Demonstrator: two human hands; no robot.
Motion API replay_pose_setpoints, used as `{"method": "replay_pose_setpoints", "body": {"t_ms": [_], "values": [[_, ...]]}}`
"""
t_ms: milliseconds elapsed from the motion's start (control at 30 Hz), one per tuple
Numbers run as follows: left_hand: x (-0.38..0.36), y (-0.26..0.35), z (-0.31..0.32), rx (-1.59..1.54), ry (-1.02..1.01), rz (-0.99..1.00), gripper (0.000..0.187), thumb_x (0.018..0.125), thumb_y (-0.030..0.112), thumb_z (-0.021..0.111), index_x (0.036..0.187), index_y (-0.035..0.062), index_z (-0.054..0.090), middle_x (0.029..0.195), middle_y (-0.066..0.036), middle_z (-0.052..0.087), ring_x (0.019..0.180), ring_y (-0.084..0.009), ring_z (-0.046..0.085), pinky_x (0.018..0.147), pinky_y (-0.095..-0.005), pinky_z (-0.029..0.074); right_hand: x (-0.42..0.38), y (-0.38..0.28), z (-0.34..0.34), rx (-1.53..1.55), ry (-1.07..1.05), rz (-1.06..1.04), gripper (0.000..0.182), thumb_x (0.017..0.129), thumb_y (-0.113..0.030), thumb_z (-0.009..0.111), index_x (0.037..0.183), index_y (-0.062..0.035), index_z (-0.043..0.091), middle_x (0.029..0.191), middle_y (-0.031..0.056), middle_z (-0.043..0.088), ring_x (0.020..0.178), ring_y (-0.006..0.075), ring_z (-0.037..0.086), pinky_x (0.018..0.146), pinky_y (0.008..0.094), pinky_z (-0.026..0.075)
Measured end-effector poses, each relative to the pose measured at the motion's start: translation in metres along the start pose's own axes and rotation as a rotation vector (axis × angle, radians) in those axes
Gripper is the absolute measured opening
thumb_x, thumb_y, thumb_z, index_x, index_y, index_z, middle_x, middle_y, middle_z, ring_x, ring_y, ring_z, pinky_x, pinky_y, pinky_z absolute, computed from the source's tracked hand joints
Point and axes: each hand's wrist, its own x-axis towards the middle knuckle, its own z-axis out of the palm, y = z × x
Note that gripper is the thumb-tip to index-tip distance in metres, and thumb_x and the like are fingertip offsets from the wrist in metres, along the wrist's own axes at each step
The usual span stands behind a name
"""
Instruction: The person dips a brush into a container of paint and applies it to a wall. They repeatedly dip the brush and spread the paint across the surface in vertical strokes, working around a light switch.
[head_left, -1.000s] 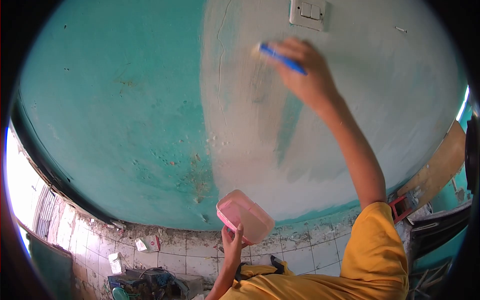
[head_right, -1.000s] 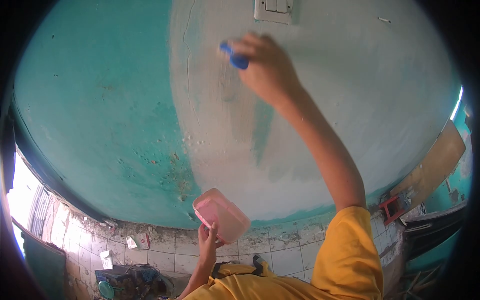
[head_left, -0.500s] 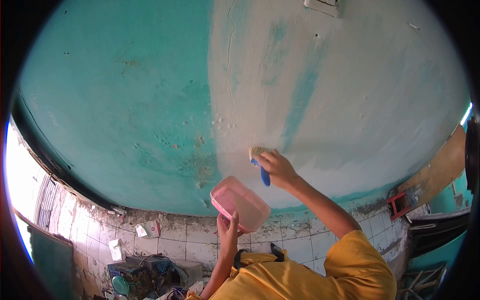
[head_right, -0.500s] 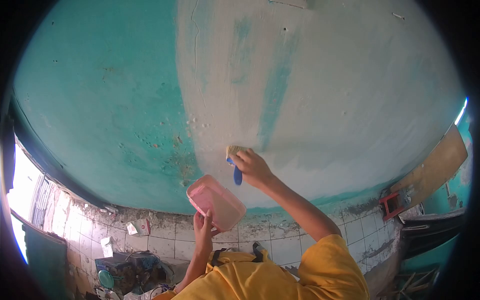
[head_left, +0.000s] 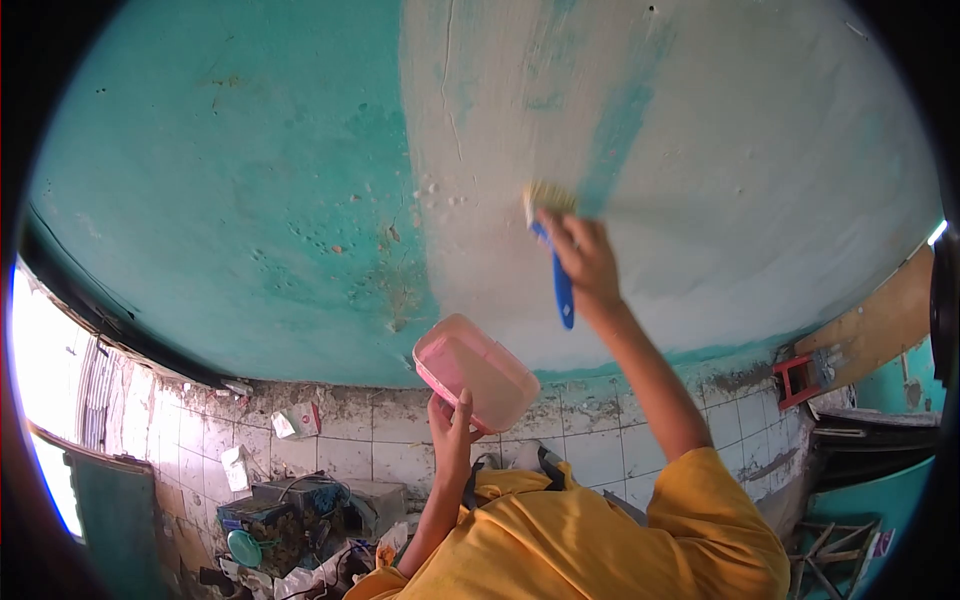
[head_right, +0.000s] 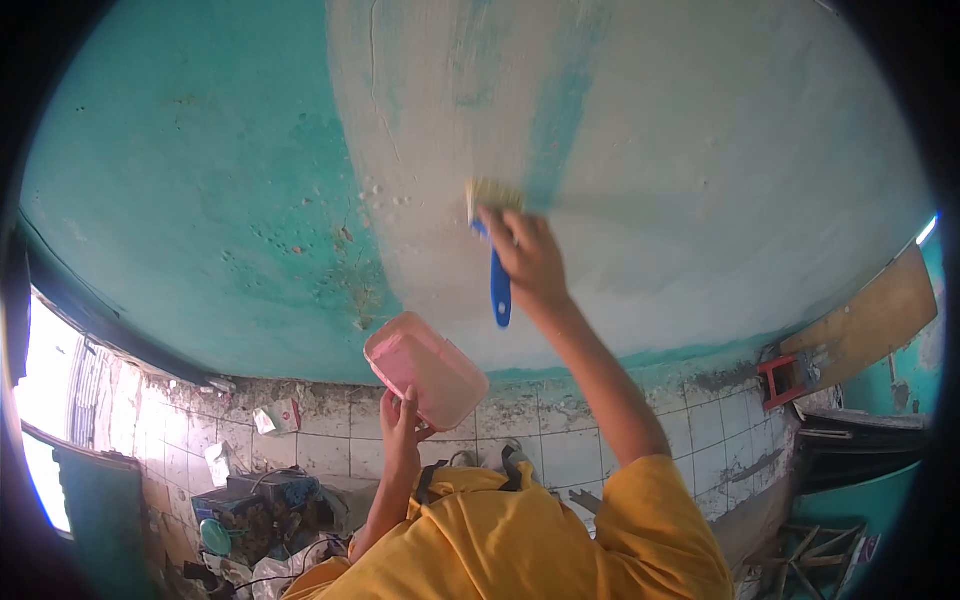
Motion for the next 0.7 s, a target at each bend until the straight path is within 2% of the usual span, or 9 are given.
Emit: {"method": "replay_pose_setpoints", "body": {"t_ms": [33, 100, 167, 300, 333, 400, 467, 633, 700], "values": [[0.001, -0.001, 0.000, -0.001, 0.002, 0.000, 0.086, 0.095, 0.049, 0.071, 0.151, -0.0007, 0.028, 0.140, -0.021, 0.049, 0.120, -0.0304, 0.060, 0.080, -0.0434, 0.063, -0.030, -0.005, 0.015, -0.013, -0.103, 0.031, 0.050, 0.081, 0.000, 0.066, 0.130, -0.0073, 0.066, 0.101, 0.0079, 0.055, 0.090, 0.0284, 0.057, 0.080, 0.0396, 0.052], [0.003, -0.002, 0.001, 0.041, 0.037, 0.037, 0.077, 0.097, 0.051, 0.068, 0.145, 0.0014, 0.036, 0.127, -0.014, 0.057, 0.101, -0.0207, 0.066, 0.074, -0.0386, 0.063, -0.081, -0.009, 0.042, 0.075, -0.218, 0.038, 0.042, 0.084, -0.004, 0.070, 0.126, -0.0075, 0.068, 0.101, 0.0084, 0.057, 0.090, 0.0301, 0.059, 0.081, 0.0403, 0.055], [0.003, -0.003, 0.000, 0.053, 0.034, 0.036, 0.077, 0.096, 0.051, 0.068, 0.145, 0.0014, 0.036, 0.127, -0.014, 0.057, 0.101, -0.0204, 0.066, 0.074, -0.0388, 0.063, -0.094, -0.006, 0.044, 0.136, -0.267, 0.057, 0.041, 0.085, -0.007, 0.071, 0.126, -0.0091, 0.068, 0.102, 0.0080, 0.059, 0.091, 0.0301, 0.060, 0.081, 0.0405, 0.056], [0.003, -0.001, 0.002, 0.066, 0.016, 0.031, 0.077, 0.097, 0.051, 0.068, 0.145, 0.0015, 0.036, 0.127, -0.013, 0.057, 0.100, -0.0197, 0.066, 0.075, -0.0388, 0.063, -0.044, 0.018, 0.013, 0.115, -0.343, 0.076, 0.042, 0.093, -0.017, 0.069, 0.136, -0.0181, 0.066, 0.110, 0.0067, 0.064, 0.103, 0.0285, 0.063, 0.085, 0.0383, 0.057], [0.003, 0.000, 0.003, 0.069, 0.016, 0.026, 0.077, 0.097, 0.051, 0.068, 0.145, 0.0015, 0.036, 0.127, -0.013, 0.057, 0.100, -0.0197, 0.066, 0.075, -0.0388, 0.063, -0.016, 0.029, -0.001, 0.105, -0.190, 0.021, 0.041, 0.094, -0.016, 0.069, 0.135, -0.0177, 0.066, 0.111, 0.0068, 0.065, 0.102, 0.0283, 0.062, 0.086, 0.0385, 0.057], [0.003, 0.000, 0.003, 0.024, -0.047, -0.005, 0.086, 0.096, 0.047, 0.070, 0.151, -0.0017, 0.027, 0.139, -0.022, 0.049, 0.120, -0.0311, 0.060, 0.082, -0.0429, 0.063, 0.033, 0.028, -0.036, 0.020, 0.018, 0.022, 0.043, 0.089, -0.013, 0.075, 0.131, -0.0164, 0.069, 0.112, 0.0063, 0.066, 0.099, 0.0286, 0.061, 0.086, 0.0387, 0.056], [0.000, 0.002, 0.006, 0.027, -0.054, -0.014, 0.085, 0.096, 0.047, 0.070, 0.151, -0.0019, 0.027, 0.139, -0.022, 0.049, 0.121, -0.0314, 0.060, 0.082, -0.0433, 0.063, 0.063, 0.017, -0.053, -0.021, 0.163, 0.030, 0.044, 0.087, -0.011, 0.076, 0.131, -0.0164, 0.070, 0.113, 0.0060, 0.065, 0.100, 0.0291, 0.061, 0.086, 0.0392, 0.055], [-0.001, -0.004, 0.006, 0.039, -0.060, -0.044, 0.085, 0.096, 0.047, 0.069, 0.151, -0.0019, 0.027, 0.139, -0.022, 0.049, 0.122, -0.0322, 0.060, 0.083, -0.0436, 0.063, -0.002, 0.012, -0.007, -0.048, 0.066, 0.025, 0.055, 0.082, 0.000, 0.070, 0.135, -0.0127, 0.066, 0.114, 0.0079, 0.060, 0.098, 0.0290, 0.059, 0.087, 0.0418, 0.053], [-0.003, -0.002, 0.009, 0.063, -0.019, -0.009, 0.075, 0.097, 0.052, 0.067, 0.144, 0.0022, 0.037, 0.125, -0.010, 0.058, 0.095, -0.0158, 0.064, 0.074, -0.0360, 0.062, -0.056, 0.007, 0.026, 0.034, -0.050, 0.033, 0.052, 0.080, 0.000, 0.068, 0.132, -0.0084, 0.066, 0.108, 0.0077, 0.059, 0.093, 0.0284, 0.059, 0.083, 0.0410, 0.053]]}}
